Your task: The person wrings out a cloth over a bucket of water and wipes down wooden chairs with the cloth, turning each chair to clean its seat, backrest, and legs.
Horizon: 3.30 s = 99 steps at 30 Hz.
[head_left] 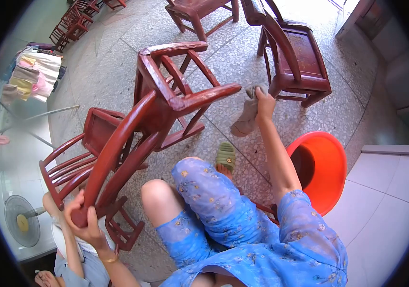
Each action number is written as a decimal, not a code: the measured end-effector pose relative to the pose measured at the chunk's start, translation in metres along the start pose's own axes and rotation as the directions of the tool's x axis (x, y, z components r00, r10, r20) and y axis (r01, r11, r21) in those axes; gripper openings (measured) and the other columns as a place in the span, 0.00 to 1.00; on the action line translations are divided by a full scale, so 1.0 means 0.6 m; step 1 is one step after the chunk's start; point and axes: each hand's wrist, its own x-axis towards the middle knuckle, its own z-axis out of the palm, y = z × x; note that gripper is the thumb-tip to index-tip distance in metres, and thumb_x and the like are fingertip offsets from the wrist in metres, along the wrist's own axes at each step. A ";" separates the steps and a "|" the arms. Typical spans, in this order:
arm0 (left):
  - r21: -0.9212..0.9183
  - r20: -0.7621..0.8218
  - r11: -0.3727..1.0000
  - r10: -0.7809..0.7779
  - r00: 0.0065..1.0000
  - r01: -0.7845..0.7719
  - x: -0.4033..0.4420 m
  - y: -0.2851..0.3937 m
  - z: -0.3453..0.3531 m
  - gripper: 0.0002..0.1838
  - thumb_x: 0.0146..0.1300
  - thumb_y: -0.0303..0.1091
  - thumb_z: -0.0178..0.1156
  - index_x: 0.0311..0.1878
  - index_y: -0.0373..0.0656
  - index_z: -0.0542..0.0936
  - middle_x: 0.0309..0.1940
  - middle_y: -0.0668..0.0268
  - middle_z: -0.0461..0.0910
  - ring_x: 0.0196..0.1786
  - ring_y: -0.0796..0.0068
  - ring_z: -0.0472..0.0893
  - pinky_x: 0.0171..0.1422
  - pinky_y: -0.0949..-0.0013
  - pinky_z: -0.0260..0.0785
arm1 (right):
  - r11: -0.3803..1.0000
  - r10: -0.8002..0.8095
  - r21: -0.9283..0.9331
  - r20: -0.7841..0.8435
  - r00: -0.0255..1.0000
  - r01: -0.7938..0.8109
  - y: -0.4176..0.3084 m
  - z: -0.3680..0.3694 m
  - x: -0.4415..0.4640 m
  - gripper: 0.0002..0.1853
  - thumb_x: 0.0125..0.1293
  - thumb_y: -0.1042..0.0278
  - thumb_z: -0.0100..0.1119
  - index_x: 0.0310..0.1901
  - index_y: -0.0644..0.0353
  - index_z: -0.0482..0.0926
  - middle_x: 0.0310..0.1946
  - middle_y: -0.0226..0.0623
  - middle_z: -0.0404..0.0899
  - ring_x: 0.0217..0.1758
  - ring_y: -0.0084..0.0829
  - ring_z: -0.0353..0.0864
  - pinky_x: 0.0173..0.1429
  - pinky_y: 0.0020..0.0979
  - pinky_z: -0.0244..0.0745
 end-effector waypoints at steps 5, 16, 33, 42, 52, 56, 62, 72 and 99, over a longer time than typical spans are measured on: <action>0.067 0.101 0.997 0.025 0.995 -0.032 0.085 0.059 0.057 0.18 0.52 0.20 0.59 0.48 0.35 0.72 0.47 0.56 0.76 0.55 0.64 0.77 0.66 0.62 0.65 | 0.890 -0.049 0.445 0.307 0.950 -0.098 -0.202 0.077 -0.095 0.14 0.62 0.64 0.63 0.44 0.65 0.82 0.37 0.33 0.82 0.38 0.25 0.79 0.43 0.28 0.73; 0.030 0.323 0.973 0.207 0.923 -0.229 0.188 0.152 0.159 0.27 0.38 0.24 0.60 0.48 0.35 0.71 0.41 0.57 0.73 0.52 0.57 0.77 0.66 0.55 0.65 | 0.543 -0.821 -0.214 0.067 0.567 0.812 -0.147 0.290 -0.125 0.18 0.56 0.63 0.67 0.46 0.59 0.79 0.48 0.45 0.75 0.52 0.46 0.74 0.53 0.43 0.66; -0.171 0.507 0.977 0.200 0.839 -0.129 0.220 0.171 0.181 0.31 0.48 0.15 0.58 0.59 0.35 0.66 0.49 0.54 0.78 0.63 0.54 0.75 0.71 0.54 0.62 | 0.585 0.391 0.592 0.393 0.832 -0.554 0.084 0.250 -0.076 0.15 0.66 0.61 0.56 0.45 0.66 0.80 0.40 0.40 0.82 0.39 0.33 0.81 0.46 0.35 0.76; -0.196 0.366 0.978 0.006 0.930 0.071 0.322 0.202 0.140 0.22 0.51 0.23 0.61 0.53 0.33 0.73 0.42 0.57 0.82 0.54 0.65 0.80 0.65 0.65 0.66 | 0.553 0.281 0.348 0.778 0.562 -0.757 -0.073 0.252 -0.080 0.14 0.68 0.64 0.51 0.49 0.62 0.80 0.41 0.43 0.85 0.42 0.39 0.85 0.52 0.39 0.78; -0.533 0.380 0.619 -0.434 0.817 0.577 0.379 -0.032 0.010 0.14 0.57 0.24 0.62 0.45 0.32 0.73 0.41 0.47 0.81 0.54 0.55 0.81 0.64 0.54 0.71 | 0.873 0.309 -0.020 0.795 0.521 -0.488 -0.153 0.299 -0.084 0.14 0.62 0.66 0.60 0.42 0.70 0.81 0.36 0.42 0.83 0.35 0.36 0.84 0.41 0.36 0.77; -0.582 0.364 0.573 -0.450 0.815 0.577 0.348 -0.129 -0.034 0.13 0.61 0.28 0.61 0.47 0.35 0.75 0.44 0.53 0.81 0.60 0.50 0.77 0.70 0.49 0.65 | 0.952 0.227 -0.061 0.795 0.563 -0.299 -0.156 0.332 -0.121 0.15 0.62 0.64 0.60 0.43 0.68 0.81 0.36 0.44 0.83 0.36 0.35 0.84 0.41 0.36 0.77; -0.631 0.197 0.599 -0.491 0.849 0.493 0.245 -0.185 -0.062 0.19 0.59 0.30 0.56 0.53 0.35 0.71 0.41 0.54 0.80 0.61 0.51 0.77 0.70 0.51 0.66 | 0.662 -0.570 -0.067 0.601 0.560 0.747 -0.191 0.443 -0.203 0.17 0.63 0.53 0.59 0.40 0.61 0.82 0.37 0.49 0.79 0.45 0.44 0.79 0.47 0.43 0.74; -0.543 0.077 0.745 -0.415 0.907 0.387 0.167 -0.236 -0.085 0.30 0.56 0.40 0.54 0.60 0.32 0.70 0.44 0.56 0.76 0.58 0.55 0.77 0.67 0.47 0.68 | 0.470 -0.497 -0.402 0.615 0.612 0.786 -0.119 0.574 -0.098 0.25 0.64 0.45 0.53 0.38 0.65 0.83 0.43 0.55 0.79 0.48 0.54 0.80 0.54 0.49 0.74; -0.547 -0.069 0.735 -0.517 0.853 0.401 0.148 -0.277 -0.084 0.26 0.59 0.39 0.57 0.58 0.32 0.71 0.42 0.58 0.75 0.57 0.55 0.78 0.67 0.47 0.68 | 0.663 -0.076 -0.635 0.469 0.880 0.396 -0.130 0.500 0.152 0.27 0.57 0.50 0.61 0.47 0.68 0.82 0.41 0.49 0.84 0.43 0.41 0.84 0.49 0.39 0.77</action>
